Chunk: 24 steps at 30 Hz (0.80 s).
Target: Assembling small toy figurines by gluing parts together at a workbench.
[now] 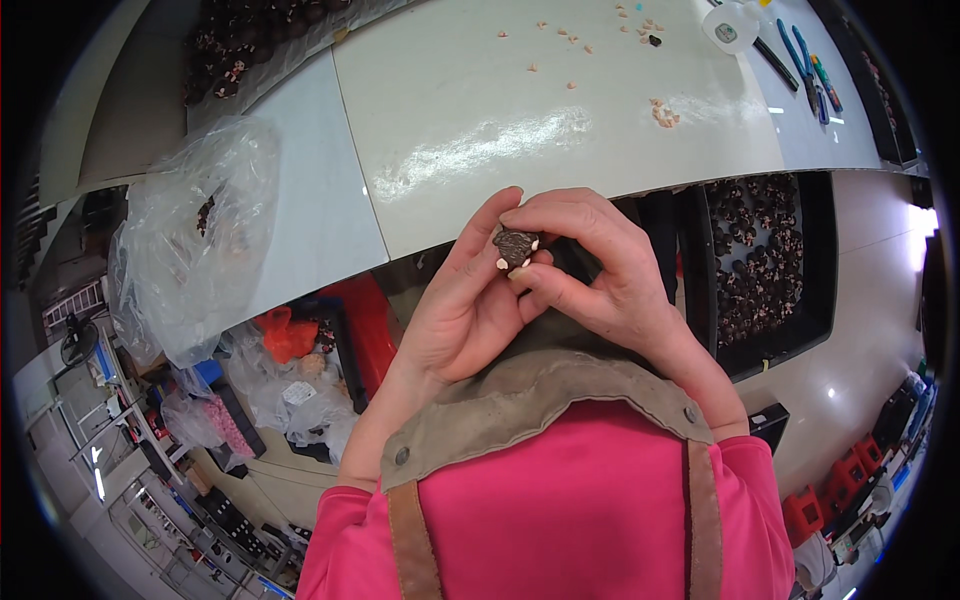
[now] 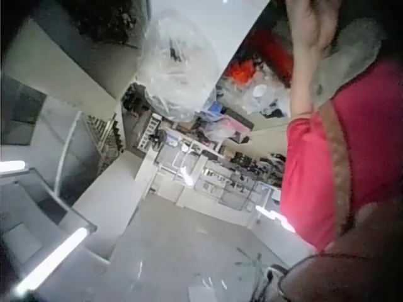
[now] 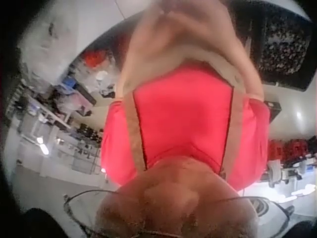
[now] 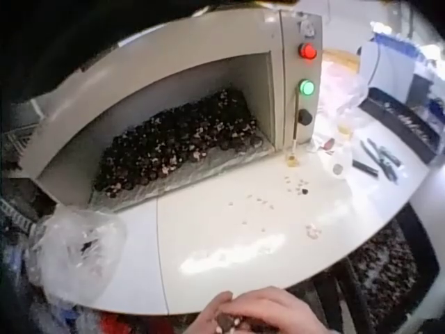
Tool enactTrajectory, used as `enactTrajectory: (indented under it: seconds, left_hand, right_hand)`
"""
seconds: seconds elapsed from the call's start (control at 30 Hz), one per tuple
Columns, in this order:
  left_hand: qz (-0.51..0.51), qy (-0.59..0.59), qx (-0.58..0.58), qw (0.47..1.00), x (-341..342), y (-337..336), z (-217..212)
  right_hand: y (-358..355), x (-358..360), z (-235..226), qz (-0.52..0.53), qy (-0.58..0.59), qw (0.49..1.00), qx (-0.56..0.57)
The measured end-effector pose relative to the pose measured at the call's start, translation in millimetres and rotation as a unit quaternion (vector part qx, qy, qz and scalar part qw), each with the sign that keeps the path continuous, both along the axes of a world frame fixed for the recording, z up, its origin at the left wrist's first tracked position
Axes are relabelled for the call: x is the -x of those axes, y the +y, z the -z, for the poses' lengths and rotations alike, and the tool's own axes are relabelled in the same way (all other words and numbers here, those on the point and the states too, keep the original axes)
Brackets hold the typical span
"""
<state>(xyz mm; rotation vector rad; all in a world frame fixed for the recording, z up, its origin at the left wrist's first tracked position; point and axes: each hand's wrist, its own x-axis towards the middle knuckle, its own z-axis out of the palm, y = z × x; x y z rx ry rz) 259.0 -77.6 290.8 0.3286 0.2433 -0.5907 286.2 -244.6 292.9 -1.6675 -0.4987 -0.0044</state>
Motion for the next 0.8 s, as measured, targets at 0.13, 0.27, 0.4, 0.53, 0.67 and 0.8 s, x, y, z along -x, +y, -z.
enactTrajectory:
  seconds: [0.13, 0.27, 0.4, 0.53, 0.67, 0.8]
  left_hand:
    - [0.0, -0.01, 0.006, 1.0, 1.6, -0.2, -0.6]
    - [0.002, -0.009, 0.006, 1.0, 2.6, 0.6, -2.4]
    - [-0.002, -0.005, -0.001, 1.0, 2.7, 0.5, -4.0]
    - [-0.003, -0.012, -0.006, 1.0, 2.1, 0.1, -5.1]
    - [-0.006, -0.012, -0.026, 1.0, 0.4, -1.2, -11.4]
    - [-0.013, -0.005, -0.04, 0.999, -1.8, 1.1, -12.8]
  right_hand:
    - [0.4, 0.9, -1.8, 0.001, -0.002, 1.0, 0.001]
    - [0.6, 1.0, -2.9, -0.002, -0.003, 1.0, 0.006]
    - [0.6, 0.2, -5.4, -0.01, -0.001, 1.0, 0.004]
    - [0.6, -0.1, -5.7, -0.009, -0.003, 1.0, 0.0]
    - [-0.7, -0.4, -4.6, -0.016, -0.005, 1.0, 0.003]
    - [-0.2, 0.3, -5.4, -0.025, -0.01, 1.0, -0.001]
